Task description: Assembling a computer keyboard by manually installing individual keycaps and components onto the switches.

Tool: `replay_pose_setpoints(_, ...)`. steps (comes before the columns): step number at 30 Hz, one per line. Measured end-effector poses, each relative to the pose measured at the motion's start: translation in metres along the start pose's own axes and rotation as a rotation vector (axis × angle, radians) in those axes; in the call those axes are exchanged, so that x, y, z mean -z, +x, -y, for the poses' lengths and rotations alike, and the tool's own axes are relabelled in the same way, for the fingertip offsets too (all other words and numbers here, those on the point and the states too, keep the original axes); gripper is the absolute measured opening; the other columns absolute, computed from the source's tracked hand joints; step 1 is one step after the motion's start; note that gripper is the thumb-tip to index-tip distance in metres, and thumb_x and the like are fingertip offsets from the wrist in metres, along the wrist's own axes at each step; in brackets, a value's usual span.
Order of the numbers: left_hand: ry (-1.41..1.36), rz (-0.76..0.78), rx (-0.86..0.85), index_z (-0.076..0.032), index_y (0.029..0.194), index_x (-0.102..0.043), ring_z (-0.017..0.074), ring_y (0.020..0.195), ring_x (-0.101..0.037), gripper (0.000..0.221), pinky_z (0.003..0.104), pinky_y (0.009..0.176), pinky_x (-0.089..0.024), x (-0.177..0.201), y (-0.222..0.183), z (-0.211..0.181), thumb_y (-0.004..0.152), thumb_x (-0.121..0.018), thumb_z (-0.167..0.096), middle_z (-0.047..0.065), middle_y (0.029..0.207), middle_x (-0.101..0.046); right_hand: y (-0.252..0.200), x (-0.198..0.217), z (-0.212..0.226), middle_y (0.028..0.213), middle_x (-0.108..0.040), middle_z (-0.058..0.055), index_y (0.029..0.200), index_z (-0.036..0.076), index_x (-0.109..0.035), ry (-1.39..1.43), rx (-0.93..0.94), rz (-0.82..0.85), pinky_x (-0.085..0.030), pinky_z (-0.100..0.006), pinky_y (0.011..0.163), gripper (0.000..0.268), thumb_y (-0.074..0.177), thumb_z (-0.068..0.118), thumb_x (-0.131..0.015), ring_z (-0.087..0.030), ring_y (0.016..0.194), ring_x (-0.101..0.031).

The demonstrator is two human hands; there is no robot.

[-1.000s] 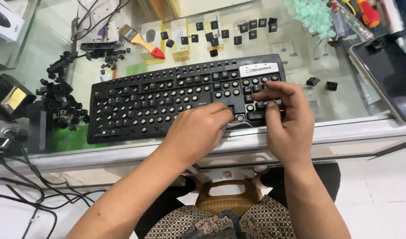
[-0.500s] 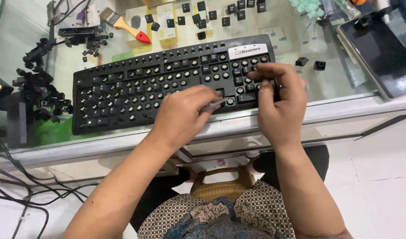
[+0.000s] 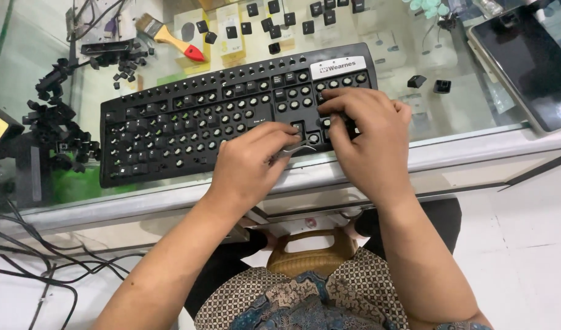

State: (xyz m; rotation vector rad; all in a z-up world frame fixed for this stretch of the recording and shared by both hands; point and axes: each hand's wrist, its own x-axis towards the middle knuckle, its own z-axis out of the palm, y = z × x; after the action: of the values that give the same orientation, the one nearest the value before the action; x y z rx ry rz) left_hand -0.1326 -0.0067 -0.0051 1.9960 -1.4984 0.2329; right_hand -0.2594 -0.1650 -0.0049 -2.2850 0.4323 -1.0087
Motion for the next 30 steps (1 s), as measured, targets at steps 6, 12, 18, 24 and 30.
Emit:
replay_pose_setpoints(6, 0.002, 0.01, 0.027, -0.019, 0.097, -0.077, 0.0219, 0.094, -0.076, 0.019, 0.033, 0.073, -0.061, 0.003, 0.002, -0.004, 0.088, -0.075, -0.003, -0.007, 0.104, -0.077, -0.001, -0.003, -0.001, 0.113, -0.077, 0.004, 0.096, 0.021, -0.074, -0.058, 0.008, 0.036, -0.032, -0.041, 0.096, 0.019, 0.094, 0.004, -0.066, -0.024, 0.118, -0.067)
replay_pose_setpoints(12, 0.002, 0.061, 0.109, -0.02, 0.094, -0.078, 0.0245, 0.088, -0.076, 0.019, 0.036, 0.069, -0.06, 0.007, 0.011, -0.008, 0.086, -0.073, -0.003, -0.006, 0.098, -0.076, 0.0, -0.002, -0.002, 0.114, -0.079, 0.005, 0.091, 0.022, -0.074, -0.108, 0.018, 0.071, -0.032, -0.042, 0.096, 0.018, 0.091, 0.005, -0.068, -0.023, 0.12, -0.067)
replay_pose_setpoints(18, 0.022, 0.111, 0.136, -0.017, 0.093, -0.077, 0.0279, 0.087, -0.075, 0.019, 0.039, 0.068, -0.061, 0.008, 0.015, -0.014, 0.084, -0.072, -0.001, -0.003, 0.094, -0.077, -0.001, -0.002, -0.001, 0.116, -0.079, 0.004, 0.092, 0.021, -0.074, -0.069, -0.018, 0.09, -0.032, -0.042, 0.097, 0.021, 0.092, 0.002, -0.065, -0.024, 0.121, -0.067)
replay_pose_setpoints(24, -0.109, 0.091, 0.21, -0.013, 0.1, -0.08, 0.0313, 0.092, -0.077, 0.018, 0.038, 0.072, -0.062, 0.016, 0.016, -0.016, 0.088, -0.073, -0.001, 0.004, 0.098, -0.08, -0.001, -0.005, -0.002, 0.115, -0.078, 0.005, 0.096, 0.022, -0.074, -0.019, -0.059, 0.077, -0.033, -0.04, 0.099, 0.026, 0.093, 0.001, -0.061, -0.022, 0.122, -0.066)
replay_pose_setpoints(30, -0.223, 0.036, 0.251, -0.009, 0.108, -0.082, 0.0319, 0.095, -0.078, 0.02, 0.036, 0.077, -0.063, 0.011, 0.007, -0.013, 0.09, -0.075, -0.003, 0.009, 0.101, -0.082, 0.0, -0.002, 0.003, 0.116, -0.078, 0.001, 0.093, 0.02, -0.074, 0.061, -0.066, -0.018, -0.038, -0.037, 0.097, 0.031, 0.092, -0.006, -0.055, -0.024, 0.118, -0.068)
